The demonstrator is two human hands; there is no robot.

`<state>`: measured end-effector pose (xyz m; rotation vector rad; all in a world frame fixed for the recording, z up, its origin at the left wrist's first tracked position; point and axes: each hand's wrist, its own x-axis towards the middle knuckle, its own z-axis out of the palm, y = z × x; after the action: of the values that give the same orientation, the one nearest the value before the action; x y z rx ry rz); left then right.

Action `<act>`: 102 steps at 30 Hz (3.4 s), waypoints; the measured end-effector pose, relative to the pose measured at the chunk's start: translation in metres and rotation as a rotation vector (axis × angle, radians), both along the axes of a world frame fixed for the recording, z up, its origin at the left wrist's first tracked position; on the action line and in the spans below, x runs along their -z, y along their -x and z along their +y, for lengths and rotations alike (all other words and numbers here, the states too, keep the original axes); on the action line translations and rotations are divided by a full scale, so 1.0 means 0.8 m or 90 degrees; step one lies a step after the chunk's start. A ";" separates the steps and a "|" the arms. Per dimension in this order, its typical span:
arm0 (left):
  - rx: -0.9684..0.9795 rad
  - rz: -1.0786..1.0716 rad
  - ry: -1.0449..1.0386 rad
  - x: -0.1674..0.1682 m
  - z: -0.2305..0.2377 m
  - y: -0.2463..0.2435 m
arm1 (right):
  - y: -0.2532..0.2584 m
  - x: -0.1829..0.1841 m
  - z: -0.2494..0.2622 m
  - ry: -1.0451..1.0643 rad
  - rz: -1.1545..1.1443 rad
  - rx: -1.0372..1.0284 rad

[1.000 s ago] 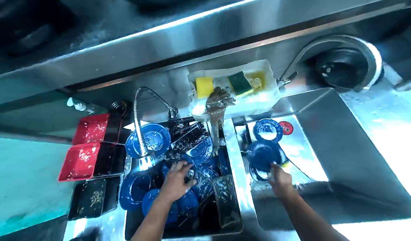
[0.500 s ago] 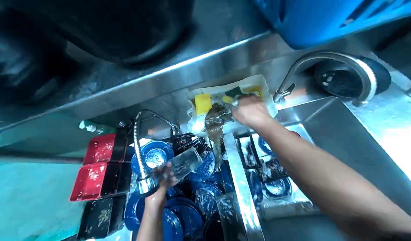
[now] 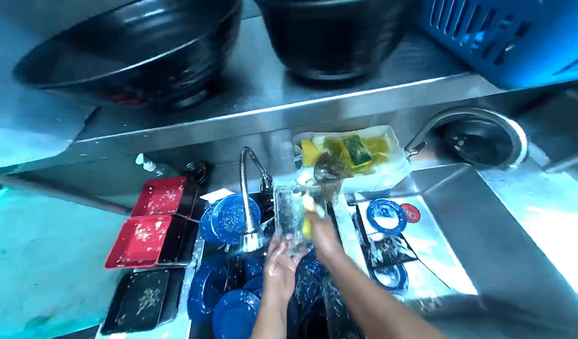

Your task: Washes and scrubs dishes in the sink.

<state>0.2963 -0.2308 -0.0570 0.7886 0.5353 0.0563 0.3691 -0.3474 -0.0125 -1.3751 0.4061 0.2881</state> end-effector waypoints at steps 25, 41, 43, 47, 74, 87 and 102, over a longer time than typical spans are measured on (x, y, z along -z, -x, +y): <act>0.019 0.123 -0.271 -0.034 0.032 0.016 | 0.032 0.028 0.093 0.419 -0.142 -0.423; 0.536 0.033 -1.027 0.054 0.044 -0.069 | 0.070 0.107 -0.199 0.242 0.204 0.219; 0.700 0.057 -1.160 0.068 0.076 -0.068 | 0.080 0.157 -0.249 0.318 0.346 0.188; 0.703 -0.016 -1.374 0.073 0.090 -0.072 | 0.097 0.217 -0.266 0.259 0.420 0.022; 0.000 0.199 -0.704 -0.047 0.117 0.048 | 0.063 0.008 0.165 0.539 -0.056 -0.410; -0.014 0.119 -0.667 -0.054 0.118 0.042 | 0.081 0.020 0.146 0.513 -0.191 -0.422; -0.056 -0.003 -0.457 -0.032 -0.076 0.005 | 0.065 0.048 -0.040 0.115 0.064 0.147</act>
<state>0.2923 -0.2912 -0.0315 1.4624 0.5475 0.3448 0.3167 -0.3797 -0.0511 -1.4770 0.6827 0.1322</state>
